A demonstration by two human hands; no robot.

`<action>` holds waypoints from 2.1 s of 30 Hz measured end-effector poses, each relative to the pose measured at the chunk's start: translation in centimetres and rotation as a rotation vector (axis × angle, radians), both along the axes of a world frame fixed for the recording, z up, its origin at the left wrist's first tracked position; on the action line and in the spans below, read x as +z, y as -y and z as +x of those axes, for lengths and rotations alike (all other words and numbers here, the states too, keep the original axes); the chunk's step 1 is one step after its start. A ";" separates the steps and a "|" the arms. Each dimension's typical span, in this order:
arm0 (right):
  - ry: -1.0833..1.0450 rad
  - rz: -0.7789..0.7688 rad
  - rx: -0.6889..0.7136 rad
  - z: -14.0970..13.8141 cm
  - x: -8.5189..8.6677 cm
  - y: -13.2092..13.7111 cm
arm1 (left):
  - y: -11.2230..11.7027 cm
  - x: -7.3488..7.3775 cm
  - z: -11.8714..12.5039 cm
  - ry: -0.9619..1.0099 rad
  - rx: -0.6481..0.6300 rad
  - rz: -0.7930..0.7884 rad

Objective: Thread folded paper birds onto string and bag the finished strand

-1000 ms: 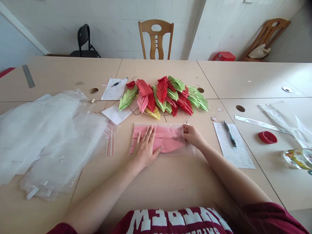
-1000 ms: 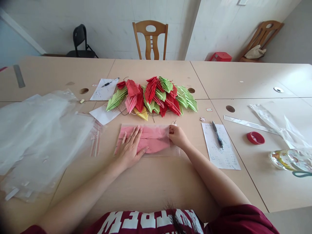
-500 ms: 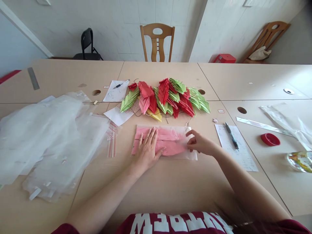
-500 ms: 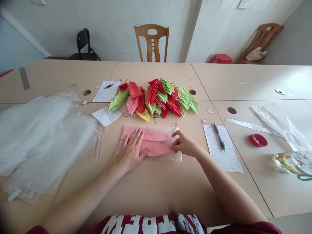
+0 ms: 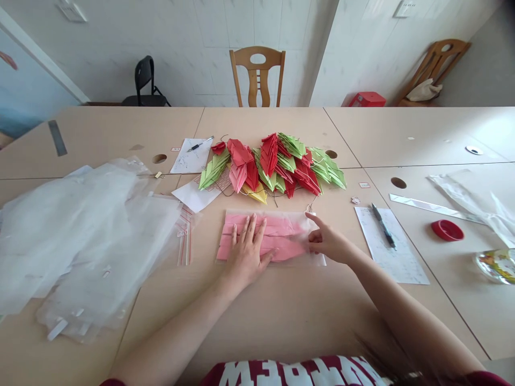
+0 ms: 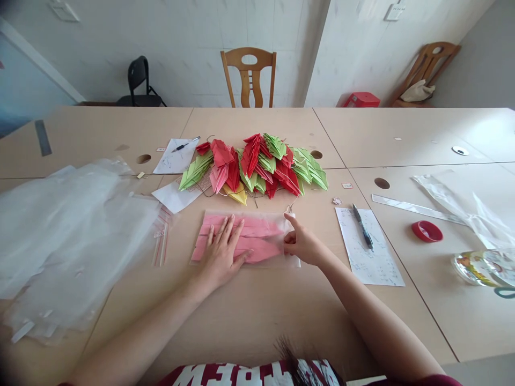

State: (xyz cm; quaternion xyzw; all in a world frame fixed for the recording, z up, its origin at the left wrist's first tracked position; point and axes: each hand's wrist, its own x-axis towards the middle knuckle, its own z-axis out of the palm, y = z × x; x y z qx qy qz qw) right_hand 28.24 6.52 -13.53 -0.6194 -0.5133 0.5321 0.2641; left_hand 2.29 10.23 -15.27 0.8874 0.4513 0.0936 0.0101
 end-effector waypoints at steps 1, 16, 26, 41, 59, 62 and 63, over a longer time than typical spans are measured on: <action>0.000 0.008 -0.001 0.0 -0.1 -0.1 | 0.0 0.0 0.1 -0.001 0.003 0.006; 0.359 0.287 -0.056 -1.9 0.7 0.3 | 1.0 0.2 1.3 0.048 0.057 -0.012; 0.890 0.742 0.114 -7.0 1.7 0.4 | 1.0 -0.2 1.7 0.042 0.091 -0.047; 0.742 0.678 0.292 -9.2 -2.2 -2.2 | 1.2 -0.6 1.5 0.070 0.117 -0.025; 0.847 0.706 0.248 -7.3 -2.4 -1.5 | -0.2 -0.9 -3.6 0.096 0.126 0.040; 0.847 0.705 0.263 -7.0 -2.4 -1.5 | 0.2 -1.0 -4.2 0.090 0.131 0.045; 0.847 0.706 0.267 -7.0 -2.4 -1.5 | 0.3 -1.1 -4.5 0.088 0.142 0.044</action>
